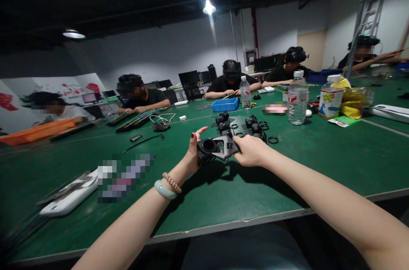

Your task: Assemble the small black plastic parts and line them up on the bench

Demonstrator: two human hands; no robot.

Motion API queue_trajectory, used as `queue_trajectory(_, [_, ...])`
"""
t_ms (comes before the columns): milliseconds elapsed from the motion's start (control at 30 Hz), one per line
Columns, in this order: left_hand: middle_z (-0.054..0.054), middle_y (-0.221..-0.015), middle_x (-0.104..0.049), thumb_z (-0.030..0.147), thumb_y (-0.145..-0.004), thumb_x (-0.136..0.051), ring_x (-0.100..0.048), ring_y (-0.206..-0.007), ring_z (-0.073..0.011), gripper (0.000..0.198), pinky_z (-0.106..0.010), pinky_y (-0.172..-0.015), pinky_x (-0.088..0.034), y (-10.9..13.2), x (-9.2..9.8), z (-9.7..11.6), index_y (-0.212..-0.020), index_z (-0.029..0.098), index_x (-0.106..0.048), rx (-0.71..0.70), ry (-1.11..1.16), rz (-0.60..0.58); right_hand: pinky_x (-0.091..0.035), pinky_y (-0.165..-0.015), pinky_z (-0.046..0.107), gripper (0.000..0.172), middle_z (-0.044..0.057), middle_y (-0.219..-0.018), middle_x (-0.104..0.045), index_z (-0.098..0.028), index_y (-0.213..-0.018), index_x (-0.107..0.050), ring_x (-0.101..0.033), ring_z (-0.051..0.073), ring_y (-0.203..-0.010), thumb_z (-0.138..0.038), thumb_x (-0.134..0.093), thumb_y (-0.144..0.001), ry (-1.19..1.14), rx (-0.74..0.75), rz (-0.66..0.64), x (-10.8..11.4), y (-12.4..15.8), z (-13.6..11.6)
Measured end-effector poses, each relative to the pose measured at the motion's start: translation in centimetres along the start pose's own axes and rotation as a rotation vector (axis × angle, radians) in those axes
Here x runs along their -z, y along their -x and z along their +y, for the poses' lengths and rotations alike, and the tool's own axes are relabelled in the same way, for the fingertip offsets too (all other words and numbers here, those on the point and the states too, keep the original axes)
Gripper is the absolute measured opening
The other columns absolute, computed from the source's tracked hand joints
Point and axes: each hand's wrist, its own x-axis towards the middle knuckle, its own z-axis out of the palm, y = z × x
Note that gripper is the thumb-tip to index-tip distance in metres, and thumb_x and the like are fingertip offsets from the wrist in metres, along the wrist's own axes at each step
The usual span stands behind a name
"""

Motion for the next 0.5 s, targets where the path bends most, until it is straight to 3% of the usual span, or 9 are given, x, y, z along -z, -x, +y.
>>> queue_trajectory(100, [-0.007,-0.074,-0.064,0.064,-0.069,-0.032,-0.062,-0.059,-0.0221,0.069,-0.037,-0.056,-0.048,0.12,-0.08,-0.06,-0.122,0.021,-0.019,0.002,-0.004,0.019,-0.034,-0.052,0.025,0.041,0.008,-0.075,-0.061,-0.016,-0.097,-0.043,-0.058,0.023,-0.066,-0.048,-0.041,-0.071,-0.023,0.053,0.013,0.47,0.27,-0.21])
queue_trajectory(267, [-0.005,-0.071,-0.063,0.062,-0.071,-0.031,-0.062,-0.056,-0.0198,0.066,-0.035,-0.057,-0.048,0.42,-0.16,0.02,-0.121,0.018,-0.022,-0.045,-0.016,0.028,-0.035,-0.054,0.027,0.077,0.012,-0.079,-0.061,-0.014,-0.105,-0.038,-0.058,0.028,-0.072,-0.074,-0.035,-0.056,-0.045,0.048,-0.009,0.89,0.31,-0.54])
queue_trajectory(500, [-0.003,-0.072,-0.061,0.059,-0.073,-0.031,-0.061,-0.058,-0.0185,0.063,-0.034,-0.058,-0.048,0.87,-0.67,0.49,-0.119,0.018,-0.023,-0.144,-0.047,-0.010,-0.035,-0.056,0.027,0.074,0.012,-0.080,-0.062,-0.017,-0.106,-0.039,-0.058,0.027,-0.074,-0.074,-0.027,-0.061,-0.066,0.013,0.025,0.91,0.49,-0.77])
